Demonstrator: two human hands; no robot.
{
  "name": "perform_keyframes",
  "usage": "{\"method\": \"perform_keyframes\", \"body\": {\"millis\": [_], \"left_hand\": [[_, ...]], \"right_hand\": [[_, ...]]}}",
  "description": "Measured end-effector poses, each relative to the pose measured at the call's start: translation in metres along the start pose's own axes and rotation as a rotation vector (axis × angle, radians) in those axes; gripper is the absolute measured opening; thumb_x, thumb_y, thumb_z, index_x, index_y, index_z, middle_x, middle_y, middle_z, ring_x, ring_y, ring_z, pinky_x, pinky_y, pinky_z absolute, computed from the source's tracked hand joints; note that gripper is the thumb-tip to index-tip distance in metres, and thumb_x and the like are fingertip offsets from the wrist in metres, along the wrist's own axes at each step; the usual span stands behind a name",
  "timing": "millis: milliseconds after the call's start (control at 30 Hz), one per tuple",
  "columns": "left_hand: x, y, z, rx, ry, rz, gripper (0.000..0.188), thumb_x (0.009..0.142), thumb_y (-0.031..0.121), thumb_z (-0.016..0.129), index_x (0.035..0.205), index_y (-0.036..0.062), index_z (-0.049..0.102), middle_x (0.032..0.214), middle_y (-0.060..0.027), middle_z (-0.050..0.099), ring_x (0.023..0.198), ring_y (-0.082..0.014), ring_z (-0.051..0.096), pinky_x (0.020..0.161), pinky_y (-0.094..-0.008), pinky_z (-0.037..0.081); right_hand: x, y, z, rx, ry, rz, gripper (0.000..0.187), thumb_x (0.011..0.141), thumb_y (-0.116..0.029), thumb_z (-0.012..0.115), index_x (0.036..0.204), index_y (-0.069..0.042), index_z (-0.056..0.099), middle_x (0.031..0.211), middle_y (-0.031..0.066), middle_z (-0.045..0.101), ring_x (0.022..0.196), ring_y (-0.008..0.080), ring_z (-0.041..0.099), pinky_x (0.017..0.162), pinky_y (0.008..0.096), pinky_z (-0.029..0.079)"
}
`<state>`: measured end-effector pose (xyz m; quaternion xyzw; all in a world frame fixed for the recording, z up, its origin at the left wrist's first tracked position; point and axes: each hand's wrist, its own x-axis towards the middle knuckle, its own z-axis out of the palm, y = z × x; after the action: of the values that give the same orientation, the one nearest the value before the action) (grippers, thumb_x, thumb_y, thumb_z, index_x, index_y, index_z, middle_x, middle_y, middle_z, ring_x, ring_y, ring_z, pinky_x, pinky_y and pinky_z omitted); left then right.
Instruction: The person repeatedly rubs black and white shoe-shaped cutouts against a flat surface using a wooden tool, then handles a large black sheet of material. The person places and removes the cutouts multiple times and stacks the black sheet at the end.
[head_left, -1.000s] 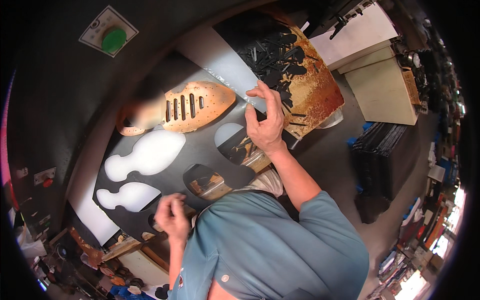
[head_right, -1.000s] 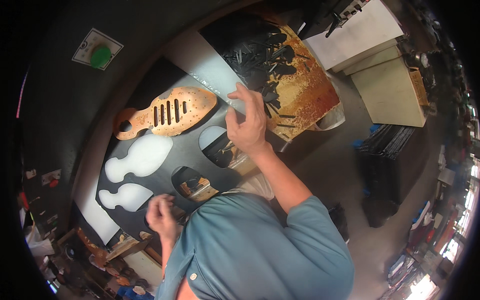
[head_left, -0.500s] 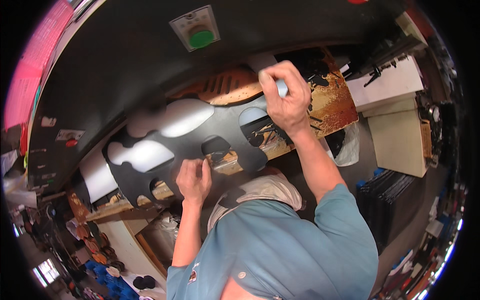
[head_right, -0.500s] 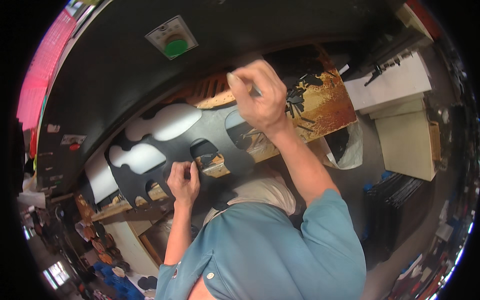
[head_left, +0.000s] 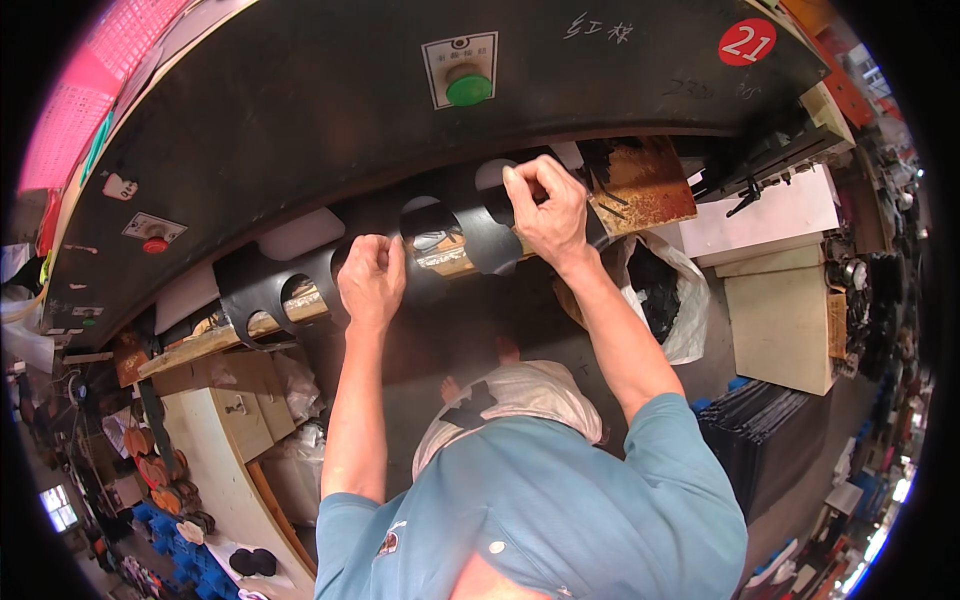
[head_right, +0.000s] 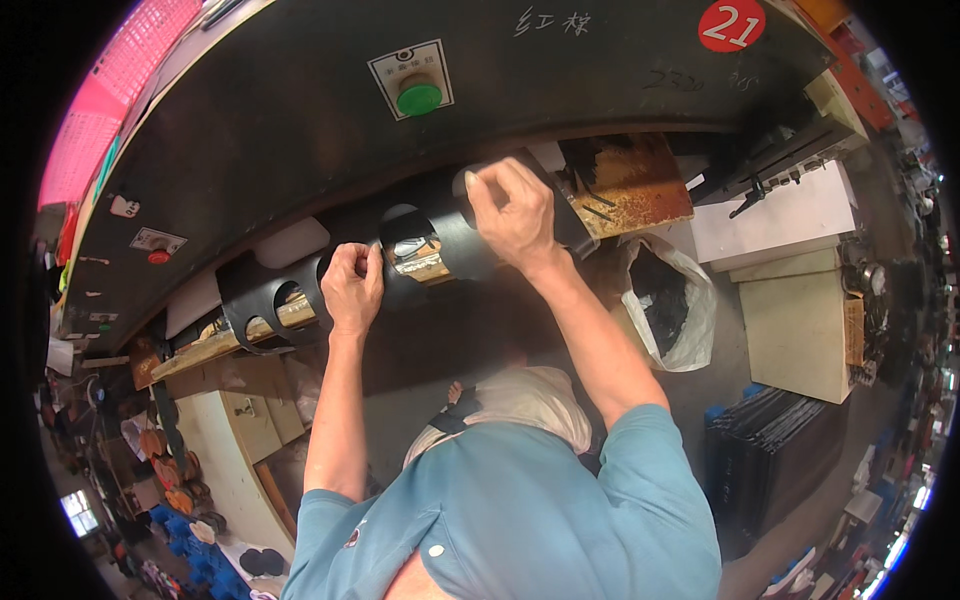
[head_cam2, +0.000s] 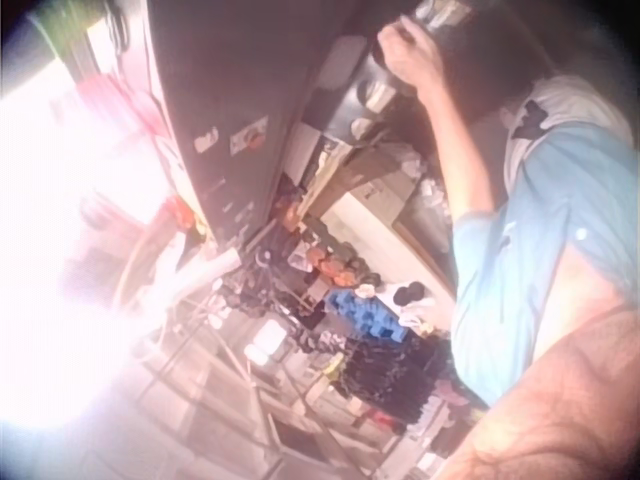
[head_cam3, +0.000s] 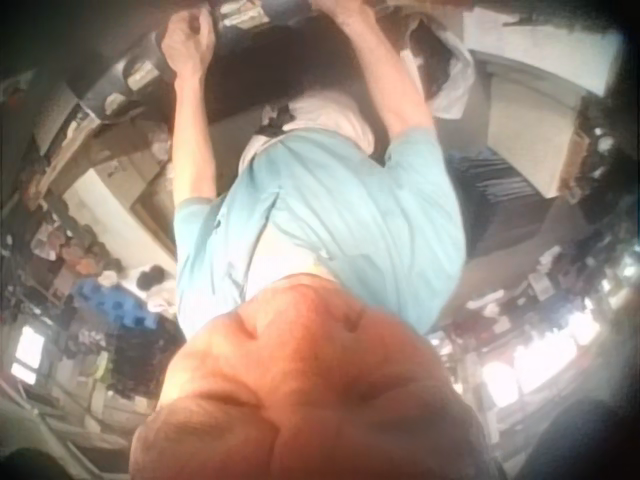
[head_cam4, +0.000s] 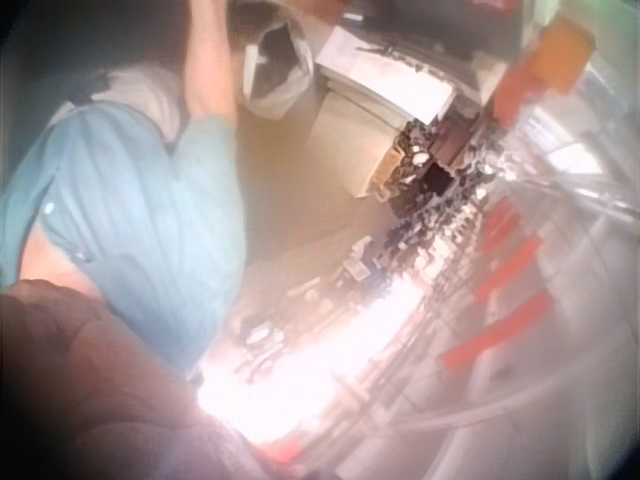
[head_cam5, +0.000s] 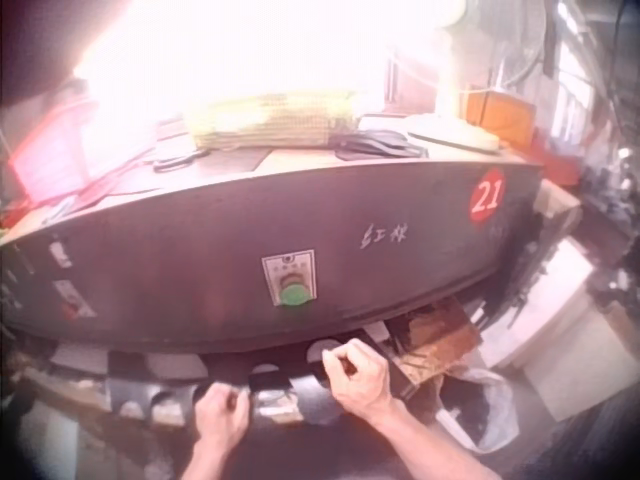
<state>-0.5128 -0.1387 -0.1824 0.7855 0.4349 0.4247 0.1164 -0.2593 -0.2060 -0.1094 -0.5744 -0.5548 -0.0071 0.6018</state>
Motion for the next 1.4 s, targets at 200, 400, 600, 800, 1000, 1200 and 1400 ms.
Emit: {"method": "perform_keyframes", "body": {"millis": [200,400,600,800,1000,1200,1400], "left_hand": [[0.003,-0.001,0.003,0.057,0.011,-0.014,0.017,0.093,0.013,0.080,0.086,0.0057,0.066,0.075,-0.0109,0.064,0.064,-0.0297,0.065,0.061,-0.0427,0.053],[0.011,0.001,0.004,0.008,0.024,0.000,0.018,0.092,0.010,0.079,0.084,0.0060,0.063,0.074,-0.0105,0.062,0.061,-0.0305,0.063,0.057,-0.0426,0.052],[0.010,-0.006,0.003,0.042,0.010,0.001,0.019,0.093,0.009,0.078,0.082,0.0044,0.063,0.073,-0.0099,0.061,0.060,-0.0273,0.061,0.058,-0.0399,0.050],[0.014,-0.014,0.001,0.056,-0.023,-0.033,0.020,0.094,0.012,0.078,0.082,0.0034,0.065,0.072,-0.0108,0.061,0.061,-0.0272,0.061,0.060,-0.0396,0.050],[0.013,-0.020,0.002,0.059,-0.034,-0.055,0.023,0.096,0.016,0.077,0.083,0.0022,0.064,0.073,-0.0118,0.061,0.063,-0.0290,0.061,0.063,-0.0409,0.051],[0.011,-0.027,0.001,0.037,-0.074,-0.117,0.025,0.097,0.018,0.077,0.083,0.0041,0.061,0.078,-0.0123,0.062,0.070,-0.0344,0.065,0.065,-0.0464,0.052],[-0.020,-0.026,-0.010,0.025,-0.125,-0.086,0.019,0.096,0.014,0.078,0.093,0.0058,0.061,0.082,-0.0114,0.063,0.071,-0.0327,0.065,0.064,-0.0459,0.052]], "right_hand": [[0.050,-0.024,0.021,0.049,0.049,-0.273,0.010,0.095,-0.004,0.073,0.088,-0.002,0.067,0.081,0.0112,0.064,0.069,0.0289,0.063,0.062,0.0392,0.051],[0.039,-0.007,0.019,-0.030,-0.041,-0.192,0.003,0.096,-0.003,0.072,0.093,-0.002,0.070,0.085,0.0124,0.065,0.072,0.0329,0.065,0.064,0.0421,0.052],[-0.045,0.037,0.042,-0.222,-0.156,-0.014,0.009,0.094,-0.011,0.074,0.089,-0.004,0.072,0.085,0.0114,0.067,0.072,0.0350,0.068,0.064,0.0458,0.054],[-0.051,0.038,0.052,-0.221,-0.227,0.074,0.010,0.094,-0.015,0.074,0.091,-0.006,0.073,0.088,0.0117,0.067,0.079,0.0378,0.070,0.070,0.0488,0.056],[-0.056,0.040,0.057,-0.201,-0.207,0.103,0.010,0.095,-0.017,0.074,0.093,-0.007,0.074,0.091,0.0126,0.069,0.081,0.0397,0.070,0.072,0.0499,0.056],[-0.058,0.048,0.062,-0.199,-0.243,0.107,0.012,0.097,-0.015,0.073,0.095,-0.004,0.074,0.092,0.0138,0.070,0.083,0.0404,0.071,0.074,0.0495,0.056],[-0.085,0.033,0.048,-0.160,-0.267,0.170,0.008,0.094,-0.011,0.076,0.096,-0.003,0.074,0.087,0.0116,0.066,0.075,0.0257,0.071,0.063,0.0389,0.054]]}}
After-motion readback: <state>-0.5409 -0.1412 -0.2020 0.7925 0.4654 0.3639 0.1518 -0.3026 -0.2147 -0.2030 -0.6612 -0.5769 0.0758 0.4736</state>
